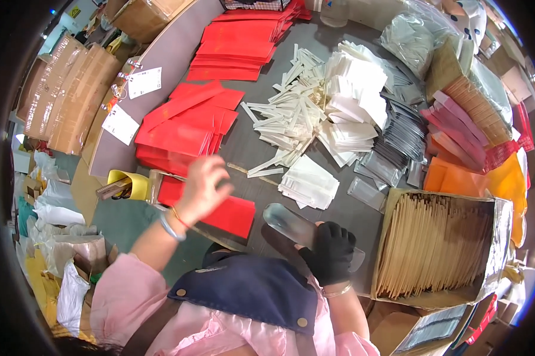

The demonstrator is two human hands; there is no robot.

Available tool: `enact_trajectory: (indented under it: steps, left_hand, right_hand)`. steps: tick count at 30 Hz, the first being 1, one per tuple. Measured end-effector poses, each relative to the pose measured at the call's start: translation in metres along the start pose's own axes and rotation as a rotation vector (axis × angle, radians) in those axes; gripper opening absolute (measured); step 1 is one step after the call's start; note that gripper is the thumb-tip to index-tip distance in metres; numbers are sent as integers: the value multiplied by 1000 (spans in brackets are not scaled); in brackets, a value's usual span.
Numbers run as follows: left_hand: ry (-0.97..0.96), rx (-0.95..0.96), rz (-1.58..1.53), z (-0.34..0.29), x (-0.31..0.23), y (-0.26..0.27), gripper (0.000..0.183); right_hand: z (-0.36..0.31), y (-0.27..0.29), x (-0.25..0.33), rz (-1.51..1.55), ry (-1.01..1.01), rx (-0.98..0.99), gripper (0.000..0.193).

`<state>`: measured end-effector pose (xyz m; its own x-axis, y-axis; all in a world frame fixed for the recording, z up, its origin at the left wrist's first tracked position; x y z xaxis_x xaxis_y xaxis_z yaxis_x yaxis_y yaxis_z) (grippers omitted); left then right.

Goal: Packing small white items into red envelopes using wooden sticks for assistance.

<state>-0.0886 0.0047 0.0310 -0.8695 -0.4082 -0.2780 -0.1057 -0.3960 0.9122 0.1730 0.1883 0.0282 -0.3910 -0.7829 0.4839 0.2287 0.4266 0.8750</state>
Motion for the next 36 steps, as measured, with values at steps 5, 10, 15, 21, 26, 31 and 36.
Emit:
enact_trajectory:
  steps: [5, 10, 15, 21, 26, 31, 36]
  left_hand:
    - [243, 135, -235, -56, -41, -40, 46]
    - [303, 173, -365, -59, -30, -44, 43]
    - [360, 234, -387, -54, -37, -44, 47]
    - [291, 299, -345, -40, -40, -42, 52]
    - [-111, 148, -287, 32, -71, -68, 41]
    - [-196, 184, -149, 47, -78, -96, 42]
    - [-308, 46, -148, 49, -83, -98, 35]
  right_hand:
    - [2, 0, 7, -20, 27, 25, 59]
    - [5, -2, 11, -4, 79, 72, 60]
    - [11, -25, 22, 68, 98, 118, 61]
    - [31, -67, 43, 203, 280, 41, 63]
    - [-4, -3, -26, 66, -22, -287, 44]
    - [-88, 49, -146, 36, -416, -694, 30]
    - [-152, 81, -217, -124, -763, -725, 34]
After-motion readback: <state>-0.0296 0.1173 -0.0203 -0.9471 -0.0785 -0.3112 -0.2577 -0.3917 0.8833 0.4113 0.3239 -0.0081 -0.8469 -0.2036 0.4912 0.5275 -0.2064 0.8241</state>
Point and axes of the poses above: each hand's wrist, its own z-axis towards the middle knuckle, its own y-axis out of the back of the hand, x = y × z, the point moved 3 cm from there along z, towards the middle knuckle, and after that the axes turned 3 degrees about z, right-handed, at the moved point
